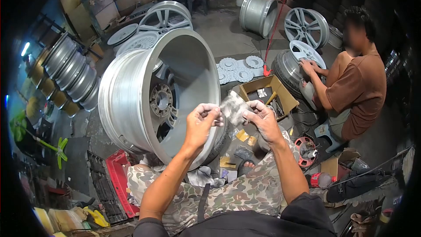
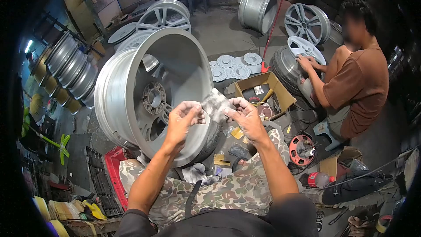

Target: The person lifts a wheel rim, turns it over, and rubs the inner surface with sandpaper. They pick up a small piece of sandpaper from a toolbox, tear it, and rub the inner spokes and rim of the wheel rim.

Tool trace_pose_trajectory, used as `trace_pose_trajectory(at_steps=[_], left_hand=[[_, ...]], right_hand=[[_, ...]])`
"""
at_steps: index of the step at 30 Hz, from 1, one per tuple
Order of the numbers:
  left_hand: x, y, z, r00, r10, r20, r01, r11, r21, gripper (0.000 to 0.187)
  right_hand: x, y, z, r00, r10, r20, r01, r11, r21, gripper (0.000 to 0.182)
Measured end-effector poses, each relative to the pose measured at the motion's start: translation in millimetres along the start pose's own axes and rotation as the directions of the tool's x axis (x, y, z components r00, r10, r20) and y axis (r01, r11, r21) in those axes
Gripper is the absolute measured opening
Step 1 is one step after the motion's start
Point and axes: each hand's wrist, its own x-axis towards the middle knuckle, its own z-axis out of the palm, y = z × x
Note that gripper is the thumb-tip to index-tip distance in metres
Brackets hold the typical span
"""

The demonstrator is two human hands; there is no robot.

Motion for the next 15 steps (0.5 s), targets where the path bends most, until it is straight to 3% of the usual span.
trace_pose_trajectory(at_steps=[2, 5, 7, 10, 12, 14, 15], left_hand=[[2.0, -1.8, -1.3, 0.998, -0.025, -0.055, 0.013, 0.977, -0.214, 0.019], [0.5, -9.3, 4.2, 0.998, -0.048, -0.03, 0.04, 0.974, -0.224, 0.016], [-3.4, -14.4, 8.3, 0.998, -0.067, -0.005, 0.064, 0.974, -0.218, 0.013], [-8.9, -21.9, 9.5, 0.965, -0.163, 0.204, 0.138, 0.982, 0.131, 0.013], [-7.0, -23.9, 8.9, 0.974, -0.108, 0.198, 0.064, 0.973, 0.221, 0.013], [-5.3, -16.3, 4.7, 0.994, 0.093, 0.057, -0.109, 0.863, 0.493, 0.012], [-3.1, -13.2, 4.5, 0.987, 0.157, 0.021, -0.151, 0.894, 0.421, 0.014]], right_hand=[[-1.0, 1.2, 1.7, 1.0, -0.001, -0.003, 0.001, 1.0, 0.005, 0.026], [0.1, 4.4, 9.0, 0.994, -0.113, 0.011, 0.113, 0.993, -0.018, 0.023], [0.7, 3.3, 5.5, 0.994, -0.104, -0.043, 0.104, 0.994, 0.015, 0.021], [0.8, 3.7, -3.1, 0.985, -0.115, -0.127, 0.123, 0.991, 0.055, 0.017], [1.1, 5.7, -7.9, 0.986, -0.119, -0.118, 0.124, 0.992, 0.035, 0.017], [-0.8, 5.8, -6.7, 0.982, -0.14, -0.125, 0.145, 0.989, 0.029, 0.018], [-2.2, 6.0, -6.2, 0.991, -0.113, -0.072, 0.114, 0.993, 0.016, 0.018]])
